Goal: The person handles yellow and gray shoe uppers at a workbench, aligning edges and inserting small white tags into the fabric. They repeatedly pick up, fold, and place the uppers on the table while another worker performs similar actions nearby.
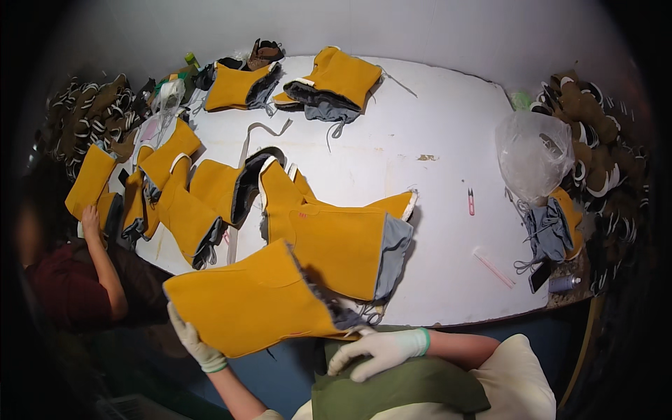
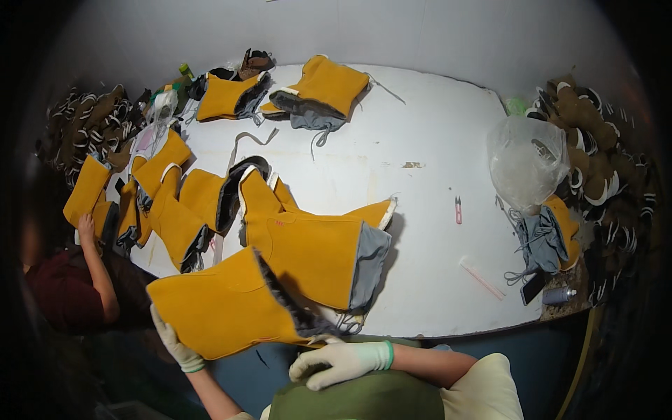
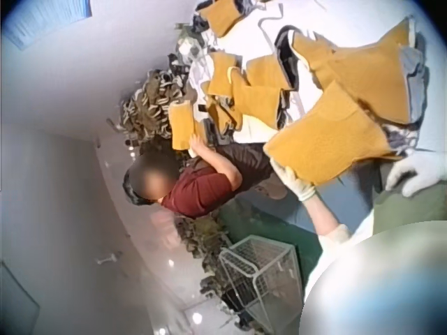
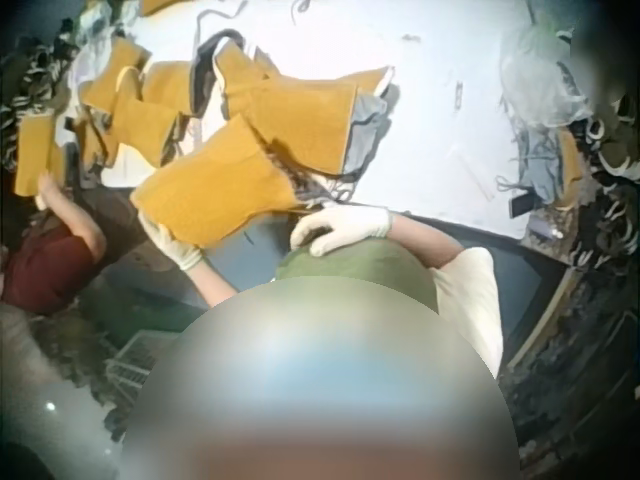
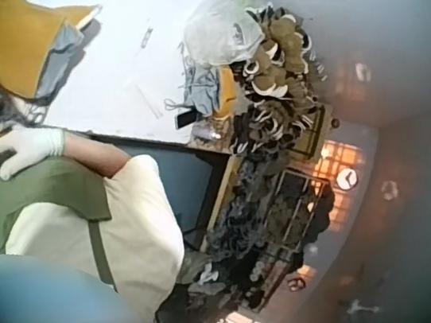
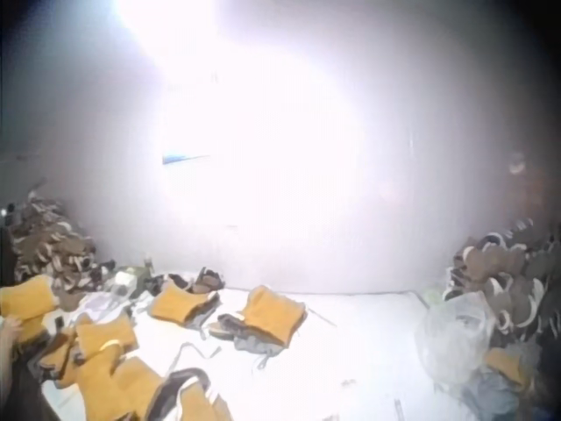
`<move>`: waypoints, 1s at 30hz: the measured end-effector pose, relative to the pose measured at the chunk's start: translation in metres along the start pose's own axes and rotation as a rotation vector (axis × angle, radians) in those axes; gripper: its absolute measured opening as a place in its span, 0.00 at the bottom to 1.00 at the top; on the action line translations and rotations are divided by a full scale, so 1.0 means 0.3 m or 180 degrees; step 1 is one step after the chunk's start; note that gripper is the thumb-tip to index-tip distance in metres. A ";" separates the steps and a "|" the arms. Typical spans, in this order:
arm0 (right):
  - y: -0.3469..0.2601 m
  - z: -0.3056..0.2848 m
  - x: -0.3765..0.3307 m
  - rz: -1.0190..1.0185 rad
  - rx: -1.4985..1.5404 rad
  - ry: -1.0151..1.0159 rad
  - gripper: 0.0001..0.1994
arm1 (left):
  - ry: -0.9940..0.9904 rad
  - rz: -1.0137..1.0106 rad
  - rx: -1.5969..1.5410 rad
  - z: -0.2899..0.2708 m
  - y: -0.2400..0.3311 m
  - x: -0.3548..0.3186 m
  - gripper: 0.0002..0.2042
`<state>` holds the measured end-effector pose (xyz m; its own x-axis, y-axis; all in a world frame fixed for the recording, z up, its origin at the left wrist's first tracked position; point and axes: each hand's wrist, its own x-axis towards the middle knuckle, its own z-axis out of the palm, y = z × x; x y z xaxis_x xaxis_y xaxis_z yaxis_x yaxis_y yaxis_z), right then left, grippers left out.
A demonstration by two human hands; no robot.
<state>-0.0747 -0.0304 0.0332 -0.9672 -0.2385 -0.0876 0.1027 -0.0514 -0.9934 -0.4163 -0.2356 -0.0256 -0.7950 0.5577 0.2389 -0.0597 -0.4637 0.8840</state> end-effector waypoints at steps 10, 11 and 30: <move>-0.058 -0.065 0.074 -0.0610 -0.1430 0.2756 0.27 | -0.0471 0.0059 -0.0056 0.056 0.027 0.165 0.31; -0.028 -0.045 0.071 -0.0373 -0.1274 0.2655 0.33 | -0.0551 -0.0007 -0.0037 0.092 0.005 0.190 0.31; 0.214 -0.236 -0.041 0.0102 0.0633 0.4129 0.32 | -0.1148 -0.0937 0.1790 0.635 -0.431 0.484 0.28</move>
<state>-0.0727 0.0379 -0.0349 -0.4709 0.8520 -0.2287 0.0542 -0.2308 -0.9715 -0.4089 0.0365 -0.0286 -0.5398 0.8418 -0.0087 0.1560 0.1102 0.9816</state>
